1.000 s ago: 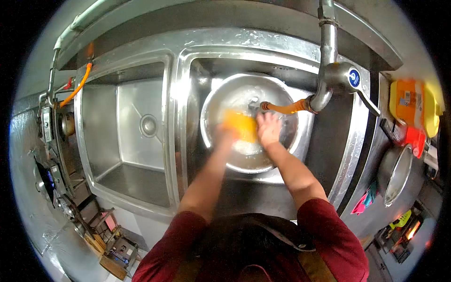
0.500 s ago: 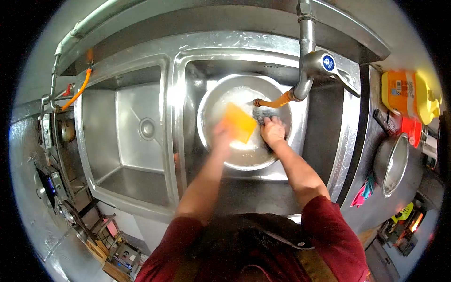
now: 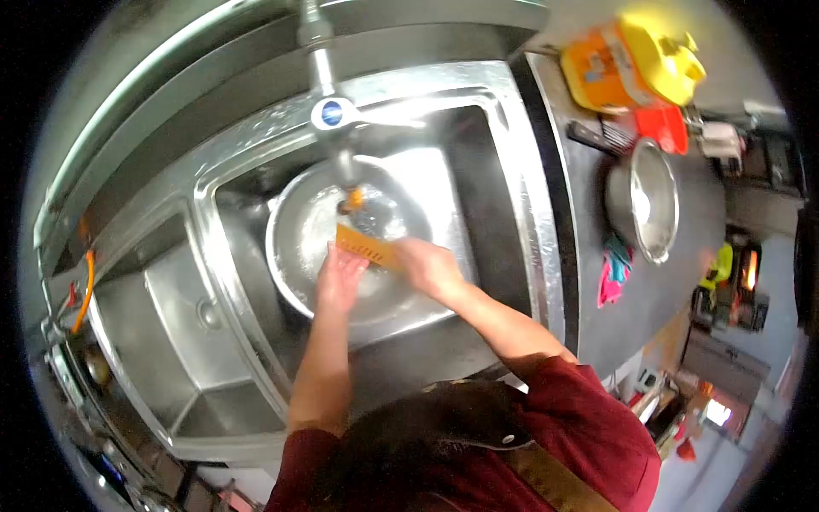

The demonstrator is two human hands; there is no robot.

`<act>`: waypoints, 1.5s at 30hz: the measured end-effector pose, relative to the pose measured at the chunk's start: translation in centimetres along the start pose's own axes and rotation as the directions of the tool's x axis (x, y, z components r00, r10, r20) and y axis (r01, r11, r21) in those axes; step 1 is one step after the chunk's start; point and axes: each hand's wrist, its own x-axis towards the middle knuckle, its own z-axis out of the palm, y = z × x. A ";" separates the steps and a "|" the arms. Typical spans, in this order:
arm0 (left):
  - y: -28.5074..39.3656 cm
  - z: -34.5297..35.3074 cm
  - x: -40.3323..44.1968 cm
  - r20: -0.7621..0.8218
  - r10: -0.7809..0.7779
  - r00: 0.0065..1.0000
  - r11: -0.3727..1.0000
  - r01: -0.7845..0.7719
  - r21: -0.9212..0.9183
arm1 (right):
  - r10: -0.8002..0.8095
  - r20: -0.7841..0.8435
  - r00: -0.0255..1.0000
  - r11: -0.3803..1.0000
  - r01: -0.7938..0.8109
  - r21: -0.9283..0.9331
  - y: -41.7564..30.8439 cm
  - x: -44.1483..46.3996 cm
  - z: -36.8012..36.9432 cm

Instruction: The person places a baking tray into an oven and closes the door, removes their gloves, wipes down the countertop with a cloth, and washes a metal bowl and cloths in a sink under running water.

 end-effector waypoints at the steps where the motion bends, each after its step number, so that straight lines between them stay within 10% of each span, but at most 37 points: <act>1: -0.4 0.7 -0.2 0.048 0.019 0.999 0.992 -0.025 0.127 | 0.076 -0.101 0.992 0.991 -0.064 0.115 0.2 -2.2 -3.6; 5: -0.3 -0.3 -1.7 -0.048 0.399 0.916 0.797 -0.320 0.512 | 0.385 -0.275 0.881 0.905 -0.303 0.298 3.6 -8.8 -12.6; 7: -0.3 -2.8 -2.8 0.137 0.825 0.548 0.158 -0.456 0.876 | 0.511 -0.323 0.797 0.843 -0.389 0.373 5.8 -13.1 -17.1; 8: -0.6 -3.4 -3.4 0.110 0.863 0.493 0.105 -0.388 0.915 | 0.566 -0.337 0.753 0.809 -0.426 0.405 7.2 -15.4 -19.5; 10: -1.6 -4.9 -4.0 -0.067 0.861 0.504 0.235 -0.276 0.932 | 0.640 -0.373 0.671 0.762 -0.495 0.418 10.5 -20.1 -23.6; 13: -3.4 -9.4 -2.5 -0.437 0.634 0.638 0.689 -0.209 0.694 | 0.580 -0.496 0.646 0.723 -0.689 -0.050 17.1 -27.3 -29.1; 14: -3.4 -9.9 -2.7 -0.495 0.495 0.714 0.829 -0.217 0.516 | 0.037 -0.753 0.657 0.334 -0.718 -0.611 17.3 -27.7 -28.7; 15: -3.1 -9.4 -3.3 -0.505 0.497 0.706 0.830 -0.216 0.515 | 0.038 -0.746 0.665 0.341 -0.710 -0.616 16.2 -26.0 -28.0; 17: -1.7 -7.3 -5.0 -0.559 0.350 0.752 0.928 -0.194 0.320 | -0.045 -0.791 0.610 0.856 -0.384 -0.345 8.8 -18.3 -23.7; 21: -2.3 -9.4 -4.0 -0.571 0.288 0.768 0.957 -0.216 0.193 | -0.071 -0.084 0.994 0.988 0.058 -0.144 1.5 -4.1 -7.7; 25: -1.7 -7.8 -6.7 -0.421 0.330 0.845 0.938 -0.244 0.246 | -0.072 0.355 0.932 0.856 0.241 -0.458 4.1 5.6 6.9; 34: -5.0 -11.8 -5.3 -0.280 0.322 0.904 0.937 -0.262 0.229 | 0.038 0.440 0.897 0.605 0.330 -0.724 7.0 3.6 11.2; 40: -7.1 -14.3 -4.2 -0.294 0.325 0.899 0.942 -0.279 0.189 | -0.283 0.463 0.840 0.959 0.236 0.158 0.8 1.4 17.1; 43: -7.7 -14.5 -4.2 -0.247 0.460 0.853 0.858 -0.355 0.372 | -0.112 0.313 0.943 0.949 0.007 0.316 -4.2 5.0 18.7; 45: -5.1 -11.3 -5.8 -0.367 0.144 0.919 0.985 -0.099 0.140 | 0.264 0.365 0.893 0.597 -0.448 0.665 -7.6 7.4 17.7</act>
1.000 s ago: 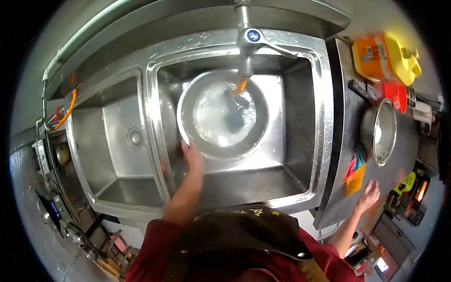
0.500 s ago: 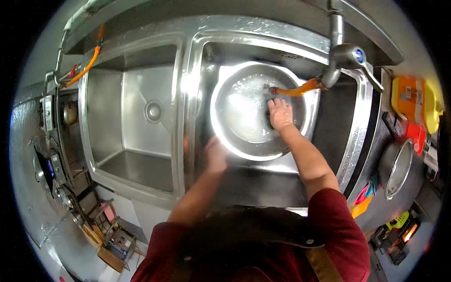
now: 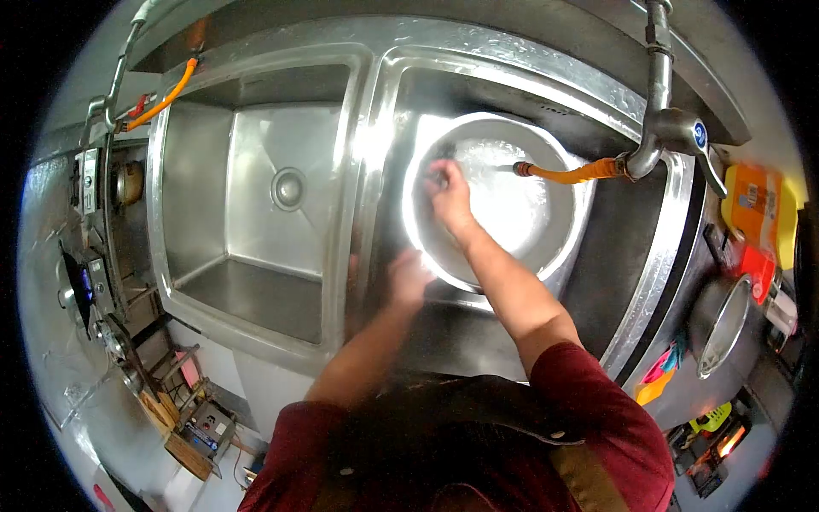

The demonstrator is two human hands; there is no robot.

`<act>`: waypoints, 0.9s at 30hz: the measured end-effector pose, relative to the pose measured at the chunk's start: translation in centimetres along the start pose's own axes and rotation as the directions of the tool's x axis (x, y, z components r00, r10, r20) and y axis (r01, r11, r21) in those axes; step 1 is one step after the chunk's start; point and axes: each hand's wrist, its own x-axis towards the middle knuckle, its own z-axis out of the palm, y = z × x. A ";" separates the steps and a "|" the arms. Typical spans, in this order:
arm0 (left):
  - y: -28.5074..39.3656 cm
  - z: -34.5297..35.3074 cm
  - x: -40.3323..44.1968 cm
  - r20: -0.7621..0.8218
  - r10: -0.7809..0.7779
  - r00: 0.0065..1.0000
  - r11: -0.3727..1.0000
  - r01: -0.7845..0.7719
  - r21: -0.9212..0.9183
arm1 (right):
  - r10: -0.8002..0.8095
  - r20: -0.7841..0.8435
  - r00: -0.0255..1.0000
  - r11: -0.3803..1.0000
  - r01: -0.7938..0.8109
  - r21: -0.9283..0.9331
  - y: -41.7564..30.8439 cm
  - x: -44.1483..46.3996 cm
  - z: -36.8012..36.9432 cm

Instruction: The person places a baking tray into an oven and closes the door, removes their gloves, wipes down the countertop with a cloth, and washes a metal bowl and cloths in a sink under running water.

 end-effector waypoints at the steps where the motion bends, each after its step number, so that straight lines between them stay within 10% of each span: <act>1: 0.5 0.4 -0.5 -0.024 -0.021 0.999 0.994 0.018 -0.110 | 0.117 -0.057 0.991 0.974 -0.103 0.202 -0.4 0.3 0.2; 2: 0.0 -0.4 -0.1 -0.023 -0.021 1.000 0.994 0.018 -0.108 | -0.153 0.076 0.985 0.962 0.166 -0.216 1.5 0.5 -0.6; 3: -1.2 -1.6 0.7 0.157 0.254 0.955 0.921 -0.288 0.261 | -0.329 0.299 0.896 0.710 0.444 -0.547 3.0 0.6 -1.8; 4: -1.9 -2.2 1.2 0.411 0.416 0.811 0.631 -0.583 0.512 | -0.279 0.453 0.846 0.658 0.513 -0.552 3.9 -0.4 -3.2; 5: -1.5 -1.5 0.4 0.413 0.417 0.810 0.634 -0.584 0.507 | -0.213 0.593 0.777 0.609 0.580 -0.541 4.6 -1.9 -4.5; 9: -2.2 1.2 -0.8 0.094 -0.097 0.991 0.976 0.077 0.205 | -0.209 0.546 0.811 0.790 0.469 -0.395 4.9 -2.4 -5.8; 10: -3.3 0.9 -0.3 0.147 -0.158 0.976 0.986 0.165 -0.031 | -0.320 0.504 0.802 0.700 0.559 -0.444 4.6 -1.3 -4.7; 11: -0.6 1.7 -2.1 0.147 -0.187 0.971 0.966 0.154 0.208 | -0.432 0.469 0.770 0.597 0.634 -0.491 3.8 0.6 -3.6; 15: -0.2 1.3 -3.1 0.220 -0.173 0.960 0.965 0.119 0.235 | -0.686 -0.104 0.720 0.588 0.466 -0.661 3.7 10.1 -4.6; 18: 4.4 4.8 -4.7 -0.093 -0.170 0.981 0.901 0.193 0.390 | -0.497 -0.534 0.684 0.672 -0.086 -0.736 2.3 10.7 -9.2; 20: 4.7 4.7 -3.1 -0.136 0.041 0.990 0.949 0.004 0.317 | -0.499 -0.465 0.731 0.567 -0.130 -0.813 2.9 9.4 -8.8; 22: 4.1 3.3 -0.7 -0.067 0.237 0.969 0.969 -0.241 -0.057 | -0.680 -0.035 0.732 0.290 0.225 -0.930 8.6 9.5 -8.0; 24: 3.0 2.0 1.5 -0.028 0.209 0.977 0.978 -0.209 0.011 | -0.368 0.094 0.925 0.497 0.281 -0.821 8.2 6.9 -5.6; 27: 5.9 3.6 -1.4 0.104 0.217 0.971 0.974 -0.222 0.038 | -0.118 0.352 0.929 0.702 0.328 -0.632 8.0 1.3 -6.0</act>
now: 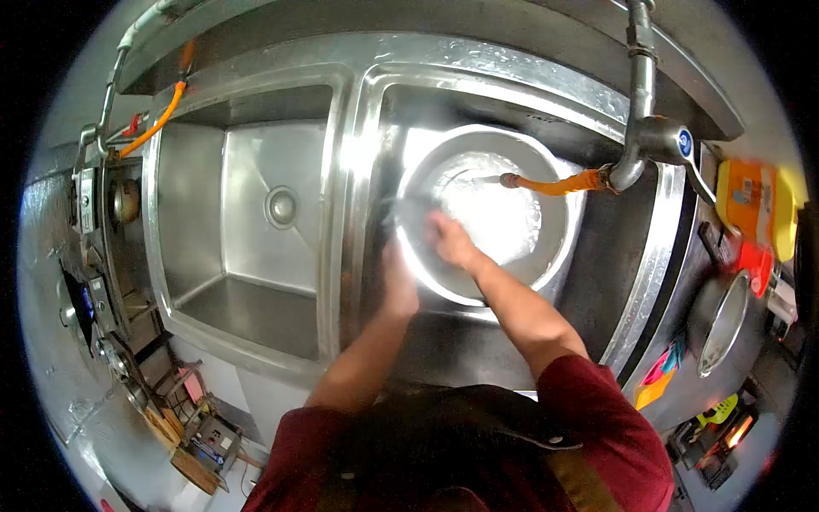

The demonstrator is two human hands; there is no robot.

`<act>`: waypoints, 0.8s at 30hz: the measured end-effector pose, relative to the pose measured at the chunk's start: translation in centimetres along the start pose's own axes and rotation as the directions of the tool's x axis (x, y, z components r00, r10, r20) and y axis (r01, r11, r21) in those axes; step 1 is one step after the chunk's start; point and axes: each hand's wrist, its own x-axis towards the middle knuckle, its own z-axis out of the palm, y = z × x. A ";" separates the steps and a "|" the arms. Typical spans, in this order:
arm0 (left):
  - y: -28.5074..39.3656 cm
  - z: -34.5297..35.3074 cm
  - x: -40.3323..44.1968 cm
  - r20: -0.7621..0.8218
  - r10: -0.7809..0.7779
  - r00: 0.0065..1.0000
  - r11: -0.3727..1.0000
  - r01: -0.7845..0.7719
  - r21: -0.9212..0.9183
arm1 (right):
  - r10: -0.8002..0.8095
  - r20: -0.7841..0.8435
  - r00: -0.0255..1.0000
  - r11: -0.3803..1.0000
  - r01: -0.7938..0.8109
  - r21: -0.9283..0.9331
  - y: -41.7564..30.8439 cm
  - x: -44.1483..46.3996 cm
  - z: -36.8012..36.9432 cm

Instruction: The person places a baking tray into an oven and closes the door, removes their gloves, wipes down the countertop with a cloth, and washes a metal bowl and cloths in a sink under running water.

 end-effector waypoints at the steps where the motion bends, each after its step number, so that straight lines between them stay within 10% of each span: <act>1: -4.9 -1.7 1.2 -0.180 -0.003 0.984 1.000 0.005 0.012 | -0.012 0.148 0.989 1.000 0.015 -0.018 -0.5 -2.1 -0.8; 3: -2.1 -0.8 -2.4 -0.035 -0.394 0.918 0.909 0.396 0.133 | 0.134 0.376 0.917 0.933 -0.244 0.264 -3.0 -5.5 -2.8; 6: -5.1 -1.6 -4.8 0.055 -0.542 0.838 0.763 0.464 0.450 | 0.085 0.394 0.915 0.995 -0.099 0.016 -1.8 -7.9 -1.0; 9: -5.7 -2.1 -5.5 0.107 -0.821 0.561 0.569 0.790 0.228 | -0.227 0.175 0.958 0.966 0.198 0.168 -4.0 -5.5 1.4; 11: -8.8 -4.1 -3.9 0.160 -0.715 0.680 0.698 0.708 0.112 | -0.320 -0.038 0.947 0.943 0.322 0.087 -6.2 -1.4 1.4; 12: -9.5 -4.4 -3.0 0.044 -0.435 0.899 0.892 0.424 0.160 | -0.217 -0.156 0.964 0.974 0.224 0.030 -6.5 0.8 0.2; 13: -7.9 -3.6 -3.2 0.041 -0.432 0.901 0.892 0.421 0.164 | -0.113 -0.278 0.954 0.993 0.114 -0.014 -6.5 3.1 -1.1; 16: -2.8 -1.0 -2.4 -0.237 0.171 0.956 0.926 -0.074 0.370 | -0.157 -0.831 0.533 0.986 0.042 -0.160 -1.2 8.7 -5.9; 19: -2.5 -0.7 0.0 -0.225 0.223 0.948 0.869 -0.089 0.486 | -0.117 -0.929 0.352 0.981 -0.106 -0.163 0.0 6.9 -9.1; 21: -3.2 -0.6 1.2 -0.162 -0.113 0.980 0.969 0.145 0.202 | -0.103 -0.831 0.547 0.947 -0.202 -0.251 4.4 6.4 -7.0; 24: -1.8 -0.5 -0.3 -0.059 -0.027 0.998 0.905 0.049 0.423 | -0.178 -0.432 0.884 0.854 -0.080 -0.514 5.0 4.1 -2.5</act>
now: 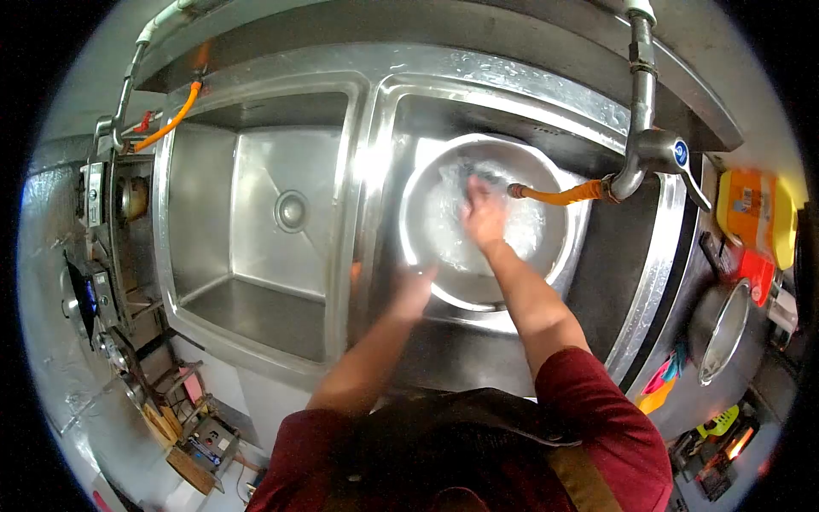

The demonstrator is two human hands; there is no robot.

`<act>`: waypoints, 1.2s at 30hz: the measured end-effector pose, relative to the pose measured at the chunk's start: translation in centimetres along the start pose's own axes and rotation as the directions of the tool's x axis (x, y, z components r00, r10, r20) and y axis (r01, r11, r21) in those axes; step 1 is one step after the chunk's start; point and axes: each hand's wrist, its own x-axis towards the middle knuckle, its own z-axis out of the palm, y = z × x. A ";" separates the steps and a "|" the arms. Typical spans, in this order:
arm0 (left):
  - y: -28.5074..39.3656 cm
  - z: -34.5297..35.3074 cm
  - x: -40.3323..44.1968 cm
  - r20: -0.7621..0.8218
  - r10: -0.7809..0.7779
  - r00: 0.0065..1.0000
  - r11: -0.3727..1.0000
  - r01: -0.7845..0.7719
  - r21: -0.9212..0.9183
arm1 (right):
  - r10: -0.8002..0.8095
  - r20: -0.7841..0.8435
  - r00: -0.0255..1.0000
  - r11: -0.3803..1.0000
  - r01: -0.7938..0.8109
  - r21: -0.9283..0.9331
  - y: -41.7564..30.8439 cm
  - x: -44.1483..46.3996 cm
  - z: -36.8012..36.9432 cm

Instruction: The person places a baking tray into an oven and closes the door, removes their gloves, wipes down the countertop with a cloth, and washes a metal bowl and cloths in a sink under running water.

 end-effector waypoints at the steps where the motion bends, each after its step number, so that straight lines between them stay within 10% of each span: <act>1: 0.4 -0.3 -0.7 0.107 -0.038 0.994 0.994 0.026 0.110 | -0.023 0.135 0.991 0.998 0.031 -0.062 -2.2 -1.7 -1.2; 3: -1.9 -0.6 -0.5 0.316 -0.364 0.876 0.913 0.269 0.306 | -0.221 0.407 0.886 0.951 0.288 -0.110 -3.5 -4.6 -3.5; 6: -1.7 -0.7 -1.5 0.324 -0.105 0.940 0.988 0.061 0.143 | -0.236 0.569 0.788 0.915 0.377 -0.143 -1.1 -6.8 -5.4; 10: 2.6 -0.5 0.4 -0.118 0.011 0.993 0.997 -0.001 0.078 | 0.281 0.380 0.882 0.941 -0.174 -0.291 0.0 -7.3 -7.0; 14: -2.2 0.1 3.8 -0.176 0.010 0.984 0.998 0.000 0.057 | -0.127 0.292 0.948 0.961 0.045 0.271 1.7 -9.1 0.9; 17: -1.9 -0.1 1.1 -0.138 -0.057 0.989 0.981 0.081 0.175 | -0.071 0.303 0.950 0.731 -0.157 0.664 -8.5 -7.0 -3.9; 19: -9.4 -0.7 2.3 0.013 0.234 0.972 0.956 -0.227 -0.188 | 0.020 0.304 0.952 0.590 -0.257 0.765 -12.3 -4.2 -6.1; 22: -7.0 1.5 -1.7 -0.056 0.113 0.992 0.942 -0.090 0.323 | -0.085 -0.046 0.995 0.833 0.096 0.545 -10.7 1.5 -4.4; 24: -3.6 2.4 -3.4 0.059 -0.495 0.867 0.814 0.487 -0.317 | 0.047 -0.249 0.968 0.901 0.067 0.428 -6.1 5.5 -3.5; 29: -7.2 3.2 -2.0 0.247 -0.427 0.870 0.823 0.486 -0.292 | 0.374 -0.667 0.645 0.919 -0.354 0.174 2.0 6.1 -7.7; 32: -7.3 3.8 -2.3 0.230 -0.414 0.881 0.858 0.462 -0.223 | 0.468 -0.553 0.690 0.884 -0.384 0.268 0.5 3.7 -7.3; 36: -4.9 3.6 -3.0 0.095 -0.316 0.944 0.888 0.330 -0.319 | 0.229 0.031 0.973 0.951 -0.217 -0.222 -1.5 -0.9 -1.4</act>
